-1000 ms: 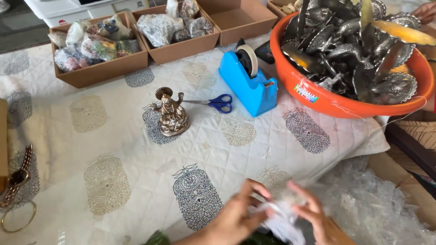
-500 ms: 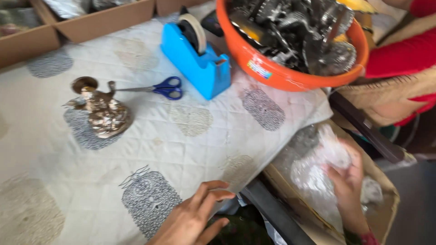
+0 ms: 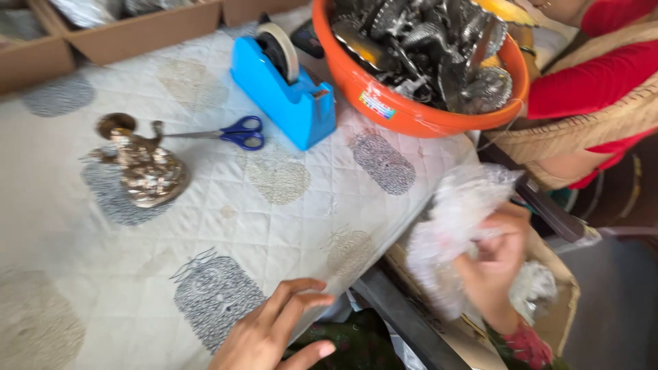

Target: Wrap small metal figurines in bubble wrap and secure them with tape for packaging.

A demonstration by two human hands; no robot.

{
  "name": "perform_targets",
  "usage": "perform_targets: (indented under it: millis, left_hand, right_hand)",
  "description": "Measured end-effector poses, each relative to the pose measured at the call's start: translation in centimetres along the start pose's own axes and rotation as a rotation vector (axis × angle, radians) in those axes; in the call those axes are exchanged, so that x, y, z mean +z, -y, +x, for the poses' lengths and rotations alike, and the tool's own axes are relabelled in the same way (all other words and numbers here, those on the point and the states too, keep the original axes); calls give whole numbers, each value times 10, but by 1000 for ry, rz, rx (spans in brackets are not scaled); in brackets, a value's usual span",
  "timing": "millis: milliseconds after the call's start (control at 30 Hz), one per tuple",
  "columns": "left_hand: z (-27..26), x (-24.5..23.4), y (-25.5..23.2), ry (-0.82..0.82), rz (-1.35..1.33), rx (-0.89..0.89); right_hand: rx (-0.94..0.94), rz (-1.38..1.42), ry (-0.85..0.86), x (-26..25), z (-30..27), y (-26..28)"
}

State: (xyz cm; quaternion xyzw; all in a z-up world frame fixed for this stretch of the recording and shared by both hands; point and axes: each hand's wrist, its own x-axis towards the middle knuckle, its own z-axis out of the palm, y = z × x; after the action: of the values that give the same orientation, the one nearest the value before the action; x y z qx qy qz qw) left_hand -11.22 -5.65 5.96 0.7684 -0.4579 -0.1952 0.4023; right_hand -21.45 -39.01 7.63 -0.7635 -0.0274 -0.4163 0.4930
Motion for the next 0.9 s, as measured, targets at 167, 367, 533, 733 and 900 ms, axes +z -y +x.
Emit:
perform_targets:
  millis: [167,367,533,733,900]
  left_hand:
    - [-3,-14,-16,-440,-164,159]
    - [-53,-75,7,-704,-467,-420]
    - [-114,-134,45,-817,-222,-470]
    - [-123,-162,77,-980,-53,-448]
    - [-122,-165,92,-1009,-1,-564]
  right_hand:
    - [-390,-263,296,107,14,36]
    - [-117,116,739,178,52,62]
    - [68,261,861,216,87,28]
    - [186,299,772,288,109,-2]
    - [-28,210,532,321,109,-3]
